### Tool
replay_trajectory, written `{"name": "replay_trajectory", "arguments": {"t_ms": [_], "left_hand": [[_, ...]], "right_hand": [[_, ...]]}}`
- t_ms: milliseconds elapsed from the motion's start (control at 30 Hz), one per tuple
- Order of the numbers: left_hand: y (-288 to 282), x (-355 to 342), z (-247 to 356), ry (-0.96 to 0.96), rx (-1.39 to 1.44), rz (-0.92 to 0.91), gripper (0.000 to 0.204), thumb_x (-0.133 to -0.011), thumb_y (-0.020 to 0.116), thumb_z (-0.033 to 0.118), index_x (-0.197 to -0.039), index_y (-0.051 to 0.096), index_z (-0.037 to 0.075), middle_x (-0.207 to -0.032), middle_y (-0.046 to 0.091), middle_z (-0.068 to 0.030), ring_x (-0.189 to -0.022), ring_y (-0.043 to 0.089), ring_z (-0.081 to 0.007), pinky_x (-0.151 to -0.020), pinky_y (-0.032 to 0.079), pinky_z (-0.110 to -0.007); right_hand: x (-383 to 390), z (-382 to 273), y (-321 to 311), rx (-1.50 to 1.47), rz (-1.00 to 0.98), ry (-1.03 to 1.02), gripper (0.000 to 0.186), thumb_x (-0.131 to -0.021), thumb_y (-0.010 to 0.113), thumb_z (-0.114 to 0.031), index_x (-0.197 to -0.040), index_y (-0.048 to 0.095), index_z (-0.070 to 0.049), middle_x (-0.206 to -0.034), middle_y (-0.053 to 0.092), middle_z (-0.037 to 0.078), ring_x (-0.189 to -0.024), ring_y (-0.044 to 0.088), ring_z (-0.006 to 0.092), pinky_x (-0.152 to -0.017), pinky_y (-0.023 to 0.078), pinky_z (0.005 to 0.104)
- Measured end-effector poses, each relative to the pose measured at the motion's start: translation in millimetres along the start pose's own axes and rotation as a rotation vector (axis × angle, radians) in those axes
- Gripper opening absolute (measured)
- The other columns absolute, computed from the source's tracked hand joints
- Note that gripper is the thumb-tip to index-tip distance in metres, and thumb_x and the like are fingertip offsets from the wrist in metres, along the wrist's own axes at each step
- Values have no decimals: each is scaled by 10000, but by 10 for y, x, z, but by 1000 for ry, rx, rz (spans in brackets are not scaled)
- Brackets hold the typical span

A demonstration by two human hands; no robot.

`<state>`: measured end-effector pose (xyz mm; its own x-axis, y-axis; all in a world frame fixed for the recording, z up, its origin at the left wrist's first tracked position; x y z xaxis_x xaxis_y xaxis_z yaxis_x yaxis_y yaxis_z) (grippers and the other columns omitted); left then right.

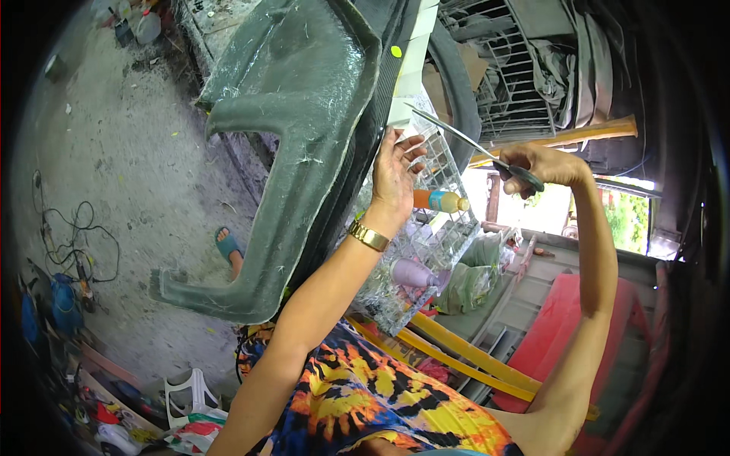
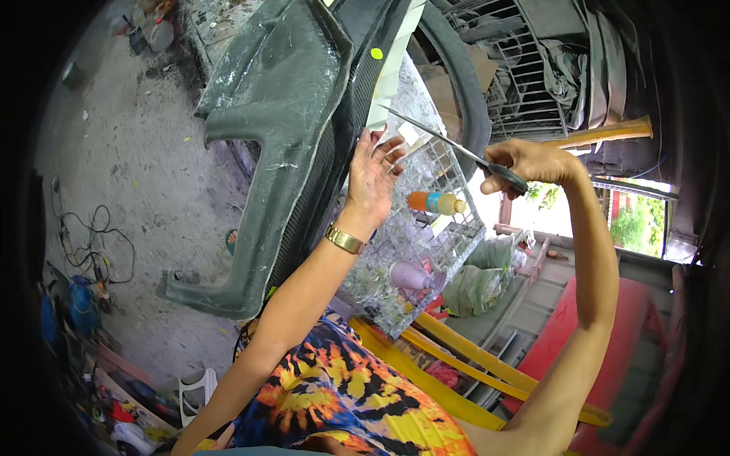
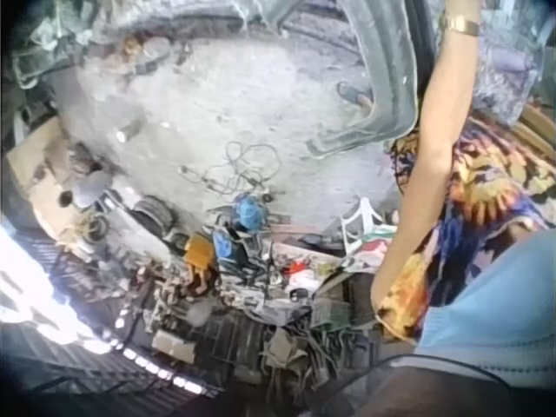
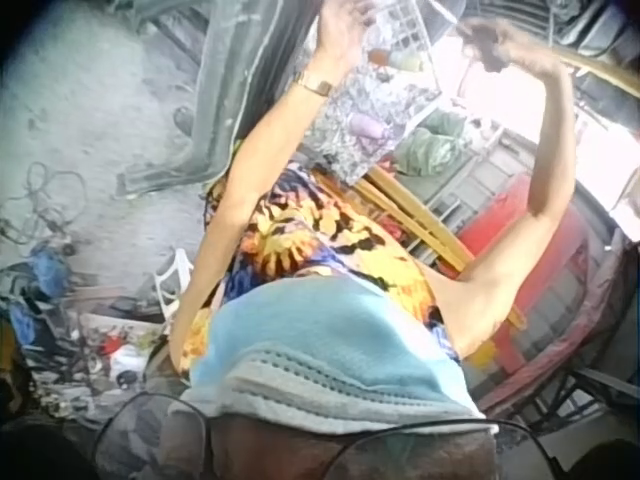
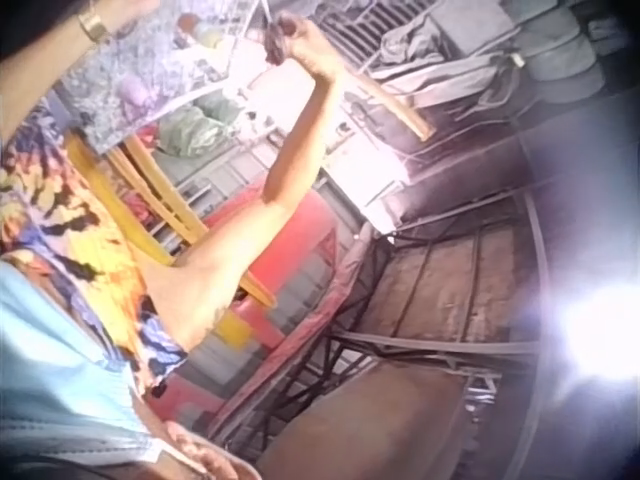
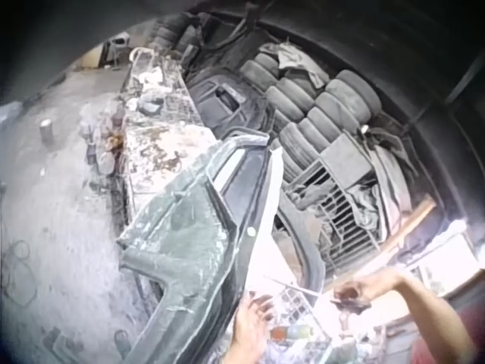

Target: Applying adhesive tape to a car bumper or spoiler part in a workshop setting.

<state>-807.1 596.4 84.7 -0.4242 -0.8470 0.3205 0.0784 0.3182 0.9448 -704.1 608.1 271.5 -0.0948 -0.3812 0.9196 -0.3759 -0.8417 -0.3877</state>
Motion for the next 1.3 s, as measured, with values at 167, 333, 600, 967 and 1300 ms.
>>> {"name": "replay_trajectory", "arguments": {"t_ms": [167,333,600,967,1300], "left_hand": [[5,-74,-17,-20,133,9,292,-968,503,417,-1084,492,150,-1110,615,-84,-953,589,-159,-784,467,-288],[27,-127,-61,-64,243,-8,287,-971,516,391,-1108,499,140,-1120,609,-74,-949,581,-157,-805,478,-295],[-11,-191,-123,-107,273,-55,366,-965,536,390,-1158,502,81,-1151,591,-67,-954,561,-145,-817,481,-274],[54,-148,-76,-77,246,-58,366,-978,517,384,-1158,507,65,-1160,589,-70,-978,552,-141,-838,476,-275],[63,-138,-77,-84,263,-67,371,-979,516,382,-1150,513,52,-1166,581,-61,-982,541,-131,-858,462,-274]], "right_hand": [[-21,-297,-158,149,8,36,403,-716,825,-369,-752,609,-31,-613,562,8,-536,561,95,-475,449,228],[-39,-397,-252,205,-39,103,404,-715,830,-335,-741,571,-26,-639,585,9,-535,553,82,-480,492,223],[-52,-538,-318,212,-20,185,372,-717,838,-293,-684,577,-30,-582,585,21,-466,590,106,-387,468,225],[-79,-652,-336,243,-36,191,337,-728,835,-238,-678,587,-16,-545,583,41,-442,582,106,-361,461,232],[-97,-627,-405,242,-12,231,324,-717,842,-197,-671,587,-3,-547,591,56,-427,576,110,-353,462,225]]}}
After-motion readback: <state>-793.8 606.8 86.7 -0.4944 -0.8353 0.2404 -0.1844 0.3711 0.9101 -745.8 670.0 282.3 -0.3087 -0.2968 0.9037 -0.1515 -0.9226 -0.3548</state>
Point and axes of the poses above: each hand's wrist, its own x-axis away from the middle knuckle, its own y-axis out of the palm, z = x × y, the point moved 10 cm from there along -x, towards the middle knuckle
